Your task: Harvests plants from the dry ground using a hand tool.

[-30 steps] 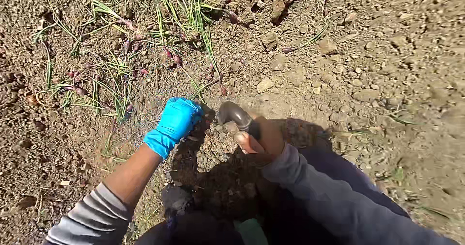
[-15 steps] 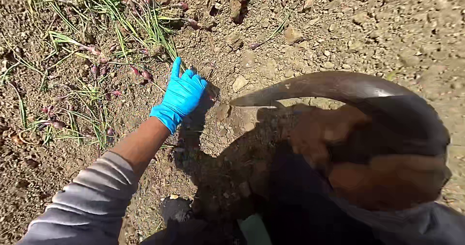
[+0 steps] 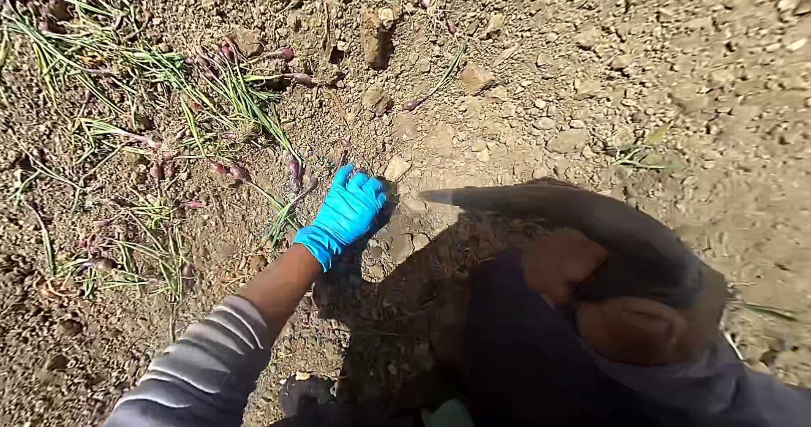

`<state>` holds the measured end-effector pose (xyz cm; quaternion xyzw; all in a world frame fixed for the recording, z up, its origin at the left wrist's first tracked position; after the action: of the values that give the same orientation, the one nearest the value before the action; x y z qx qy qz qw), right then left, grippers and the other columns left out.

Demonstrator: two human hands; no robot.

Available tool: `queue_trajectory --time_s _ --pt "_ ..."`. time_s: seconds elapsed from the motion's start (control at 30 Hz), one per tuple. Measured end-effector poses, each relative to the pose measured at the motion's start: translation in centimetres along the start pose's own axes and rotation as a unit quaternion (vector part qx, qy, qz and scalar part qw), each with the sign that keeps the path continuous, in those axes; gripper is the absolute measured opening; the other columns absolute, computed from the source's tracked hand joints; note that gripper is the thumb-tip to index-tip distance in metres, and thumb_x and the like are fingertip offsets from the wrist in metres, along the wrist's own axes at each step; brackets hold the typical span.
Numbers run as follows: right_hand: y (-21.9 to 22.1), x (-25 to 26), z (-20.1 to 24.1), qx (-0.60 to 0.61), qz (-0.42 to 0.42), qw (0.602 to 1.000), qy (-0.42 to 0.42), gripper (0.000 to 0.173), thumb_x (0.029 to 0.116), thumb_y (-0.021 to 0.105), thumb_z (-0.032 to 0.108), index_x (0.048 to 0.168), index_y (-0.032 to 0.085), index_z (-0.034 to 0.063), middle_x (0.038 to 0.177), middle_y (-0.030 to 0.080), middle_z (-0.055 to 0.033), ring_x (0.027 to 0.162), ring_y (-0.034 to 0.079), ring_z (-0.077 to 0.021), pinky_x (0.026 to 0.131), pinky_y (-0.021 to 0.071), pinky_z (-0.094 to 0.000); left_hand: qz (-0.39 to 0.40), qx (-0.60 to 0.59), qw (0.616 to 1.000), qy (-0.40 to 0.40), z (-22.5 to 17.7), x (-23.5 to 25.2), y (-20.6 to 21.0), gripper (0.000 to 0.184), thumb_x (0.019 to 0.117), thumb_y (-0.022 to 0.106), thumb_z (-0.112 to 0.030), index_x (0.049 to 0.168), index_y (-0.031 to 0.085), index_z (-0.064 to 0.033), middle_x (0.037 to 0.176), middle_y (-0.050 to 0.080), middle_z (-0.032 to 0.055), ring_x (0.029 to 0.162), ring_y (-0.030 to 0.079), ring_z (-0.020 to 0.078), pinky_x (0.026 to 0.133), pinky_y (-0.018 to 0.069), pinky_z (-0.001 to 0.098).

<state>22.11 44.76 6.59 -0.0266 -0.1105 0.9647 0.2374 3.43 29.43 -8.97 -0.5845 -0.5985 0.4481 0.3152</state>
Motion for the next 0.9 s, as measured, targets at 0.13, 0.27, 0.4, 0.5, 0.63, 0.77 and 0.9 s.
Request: queue_trajectory --time_s 0.13,0.27,0.4,0.5,0.63,0.77,0.9 --pt "-0.9 1.4 -1.3 -0.07 -0.017 0.996 0.047 0.057 0.0995 0.043 0.069 0.104 0.063 0.0153 0.063 0.056 0.0071 0.049 0.053 -0.0021 0.043 0.0477 -0.0248 0.058 0.103 0.986 -0.119 5.1 4.9 -2.9 0.026 0.095 0.061 0.002 0.112 0.077 -0.0079 0.119 0.07 0.02 0.118 0.062 0.0452 0.112 0.0292 0.0722" --pt "-2.0 3.5 2.4 0.163 -0.047 0.985 -0.025 0.026 0.0965 0.062 0.051 0.098 0.065 0.0257 0.07 0.061 0.0123 0.059 0.059 0.0008 0.052 0.0518 -0.0176 0.123 -0.009 0.952 -0.278 4.0 5.7 -4.6 0.023 0.1022 0.058 -0.014 0.115 0.073 -0.0033 0.12 0.071 0.0215 0.121 0.063 0.0412 0.107 0.0399 0.0636" --pt "1.2 4.9 -4.3 0.032 -0.029 0.999 0.007 0.059 0.1011 0.045 0.064 0.092 0.06 0.0074 0.06 0.055 0.0029 0.048 0.052 -0.0032 0.043 0.0477 -0.0252 0.0 -0.331 0.831 -0.447 3.8 5.0 -5.1 0.017 0.0999 0.067 -0.019 0.107 0.071 -0.0035 0.098 0.07 0.0142 0.092 0.067 0.0265 0.086 0.0527 0.0516" --pt "-0.7 5.1 -3.5 0.04 -0.026 0.996 0.077 0.061 0.0996 0.04 0.069 0.094 0.06 0.0117 0.06 0.054 0.0059 0.046 0.052 -0.0036 0.041 0.0481 -0.0264 0.036 -0.123 0.921 -0.369 2.3 5.8 -4.0 0.021 0.0989 0.062 -0.009 0.115 0.076 -0.0088 0.118 0.071 0.0168 0.115 0.064 0.036 0.095 0.0489 0.0601" --pt "-5.3 5.9 1.7 0.246 -0.002 0.969 0.02 0.029 0.0972 0.06 0.053 0.097 0.064 0.025 0.069 0.06 0.0114 0.057 0.058 0.0009 0.05 0.05 -0.0165 0.117 0.08 0.95 -0.277 2.4 5.2 -1.2 0.023 0.0973 0.059 -0.003 0.112 0.077 -0.0052 0.123 0.069 0.0235 0.115 0.063 0.0476 0.094 0.0448 0.0676" --pt "-1.8 8.2 -3.6 0.111 0.002 0.994 -0.018 0.049 0.0996 0.053 0.057 0.09 0.06 0.0088 0.063 0.056 0.0045 0.053 0.055 -0.0012 0.047 0.0484 -0.0217 0.143 -0.049 0.919 -0.363 2.2 5.7 -3.7 0.024 0.101 0.058 -0.007 0.12 0.071 0.0009 0.126 0.067 0.025 0.122 0.063 0.0446 0.098 0.0489 0.0659" --pt "1.0 6.1 -8.6 0.059 -0.009 0.995 0.082 0.063 0.0968 0.05 0.061 0.097 0.064 -0.0007 0.06 0.056 0.0003 0.049 0.053 -0.0054 0.046 0.0478 -0.0285 -0.011 -0.322 0.805 -0.498 -0.1 6.2 -4.2 0.014 0.098 0.065 -0.007 0.11 0.07 -0.0003 0.1 0.072 0.0169 0.093 0.07 0.0283 0.088 0.0558 0.0513"
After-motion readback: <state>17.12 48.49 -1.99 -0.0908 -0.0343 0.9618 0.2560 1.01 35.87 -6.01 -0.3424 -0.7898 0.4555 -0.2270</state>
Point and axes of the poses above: each hand's wrist, its own x-axis towards the middle knuckle, its own y-axis out of the palm, z = x × y, the point moved 4 cm from there along x, towards the middle knuckle
